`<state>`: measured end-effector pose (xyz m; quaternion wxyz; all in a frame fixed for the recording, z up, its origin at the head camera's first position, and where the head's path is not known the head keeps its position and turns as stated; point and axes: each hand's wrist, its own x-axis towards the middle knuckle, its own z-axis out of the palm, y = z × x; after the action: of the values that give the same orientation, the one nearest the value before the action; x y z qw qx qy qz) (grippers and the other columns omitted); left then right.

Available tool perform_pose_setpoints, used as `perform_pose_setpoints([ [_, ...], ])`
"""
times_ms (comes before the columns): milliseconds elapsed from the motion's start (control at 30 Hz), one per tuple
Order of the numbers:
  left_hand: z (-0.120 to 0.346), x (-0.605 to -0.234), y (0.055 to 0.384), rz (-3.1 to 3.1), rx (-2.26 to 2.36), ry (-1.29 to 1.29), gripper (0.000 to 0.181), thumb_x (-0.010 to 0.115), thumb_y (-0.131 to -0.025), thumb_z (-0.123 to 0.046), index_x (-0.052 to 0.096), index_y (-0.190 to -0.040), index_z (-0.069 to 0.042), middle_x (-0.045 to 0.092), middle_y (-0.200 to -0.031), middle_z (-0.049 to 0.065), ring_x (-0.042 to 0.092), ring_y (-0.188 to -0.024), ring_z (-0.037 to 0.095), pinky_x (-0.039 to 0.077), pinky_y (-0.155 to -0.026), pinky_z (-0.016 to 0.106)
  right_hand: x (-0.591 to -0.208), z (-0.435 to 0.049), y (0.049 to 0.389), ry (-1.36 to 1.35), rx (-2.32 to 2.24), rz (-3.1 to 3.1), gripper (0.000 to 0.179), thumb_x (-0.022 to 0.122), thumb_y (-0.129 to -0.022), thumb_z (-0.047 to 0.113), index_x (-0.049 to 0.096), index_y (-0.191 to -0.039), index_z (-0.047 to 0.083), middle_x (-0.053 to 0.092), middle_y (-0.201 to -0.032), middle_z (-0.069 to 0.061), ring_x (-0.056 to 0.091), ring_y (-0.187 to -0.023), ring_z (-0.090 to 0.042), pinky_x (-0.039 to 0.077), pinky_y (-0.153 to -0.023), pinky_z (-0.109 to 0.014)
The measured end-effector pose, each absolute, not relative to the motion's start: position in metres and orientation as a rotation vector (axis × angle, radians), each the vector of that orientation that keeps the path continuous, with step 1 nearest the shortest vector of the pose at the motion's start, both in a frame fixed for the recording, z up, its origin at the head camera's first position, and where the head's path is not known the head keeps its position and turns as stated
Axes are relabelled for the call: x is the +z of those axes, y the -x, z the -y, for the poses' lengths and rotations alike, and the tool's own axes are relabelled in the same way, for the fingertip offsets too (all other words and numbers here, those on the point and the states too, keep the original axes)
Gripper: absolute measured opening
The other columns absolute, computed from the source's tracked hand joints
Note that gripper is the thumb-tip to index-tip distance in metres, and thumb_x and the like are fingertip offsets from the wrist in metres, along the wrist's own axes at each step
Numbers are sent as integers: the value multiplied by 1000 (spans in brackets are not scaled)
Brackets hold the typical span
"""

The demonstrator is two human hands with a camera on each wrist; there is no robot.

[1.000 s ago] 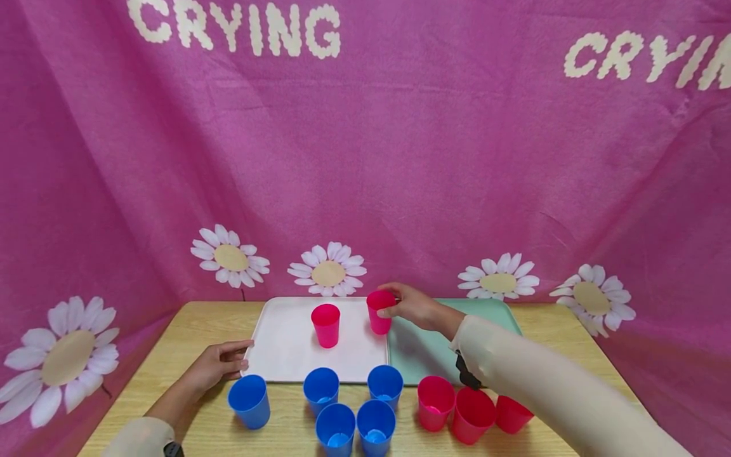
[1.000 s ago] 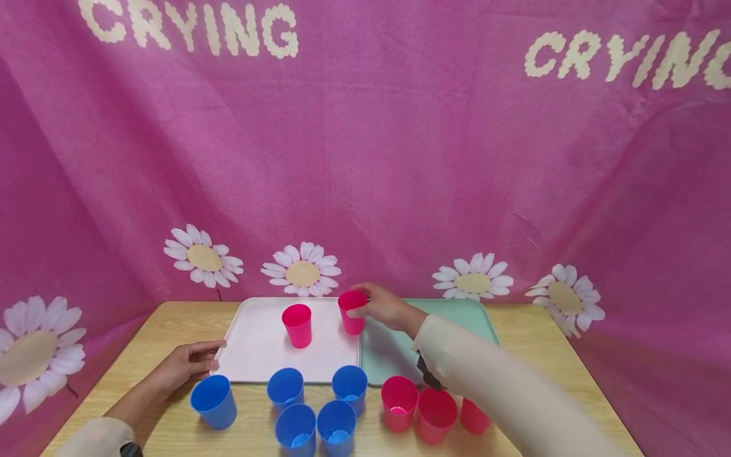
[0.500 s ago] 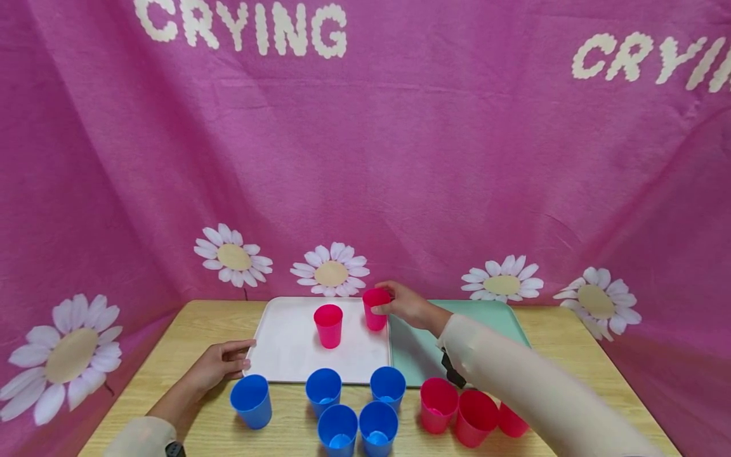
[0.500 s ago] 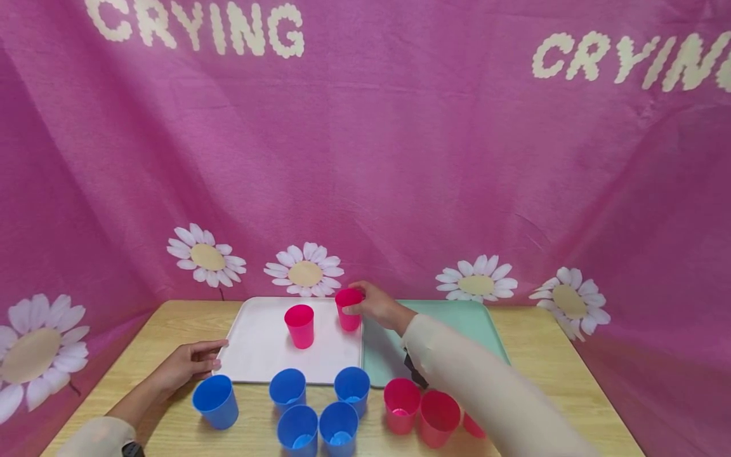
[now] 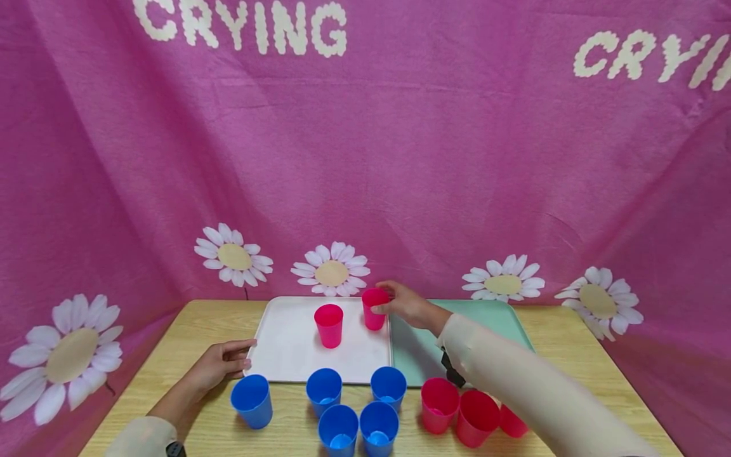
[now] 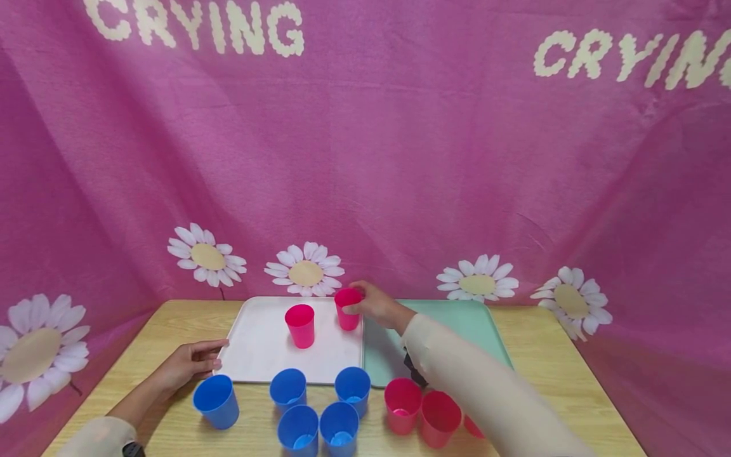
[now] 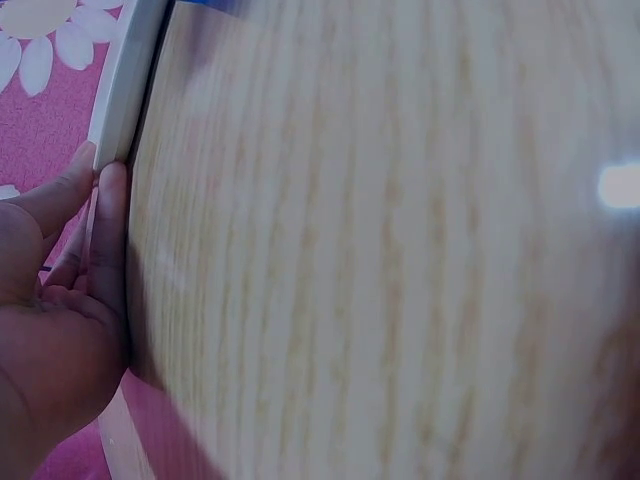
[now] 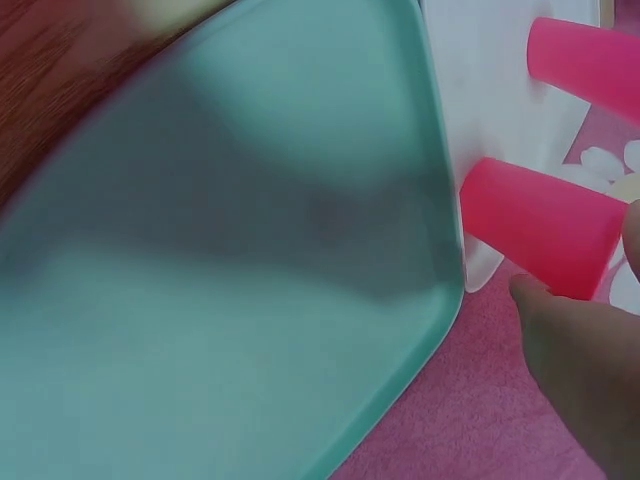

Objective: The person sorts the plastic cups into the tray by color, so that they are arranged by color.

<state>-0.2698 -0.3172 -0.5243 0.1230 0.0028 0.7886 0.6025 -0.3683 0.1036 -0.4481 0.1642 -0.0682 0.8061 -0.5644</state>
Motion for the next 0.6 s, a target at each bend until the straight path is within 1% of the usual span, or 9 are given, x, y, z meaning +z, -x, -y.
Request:
perform_pose_setpoints([
  [133, 317, -524, 269, -2291, 1767, -12, 59, 68, -96, 3, 43, -148, 11, 64, -97, 7, 67, -85, 10, 62, -75, 25, -445, -113, 367, 262, -1618, -2280, 70, 74, -92, 4, 40, -153, -3, 44, -152, -28, 40, -142, -45, 46, -112, -51],
  [300, 317, -523, 268, -2284, 1773, -26, 61, 70, -95, 2, 42, -148, 12, 64, -95, 6, 67, -84, 10, 62, -74, 25, -442, -130, 364, 372, -1652, -2210, 70, 68, -95, 0, 32, -154, -10, 41, -153, -33, 38, -144, -49, 42, -115, -52],
  [433, 317, -523, 268, -2289, 1770, -26, 59, 68, -97, 2, 42, -148, 12, 63, -96, 6, 67, -85, 10, 62, -74, 25, -439, -148, 361, 416, -1648, -2187, 70, 65, -97, 1, 28, -155, -12, 36, -156, -35, 32, -147, -52, 40, -117, -53],
  [600, 315, -522, 268, -2310, 1751, 12, 56, 66, -97, 5, 44, -148, 11, 64, -99, 7, 68, -85, 12, 62, -74, 26, -435, -170, 355, 431, -1649, -2184, 73, 68, -97, 6, 28, -156, -11, 33, -158, -36, 29, -148, -52, 38, -118, -54],
])
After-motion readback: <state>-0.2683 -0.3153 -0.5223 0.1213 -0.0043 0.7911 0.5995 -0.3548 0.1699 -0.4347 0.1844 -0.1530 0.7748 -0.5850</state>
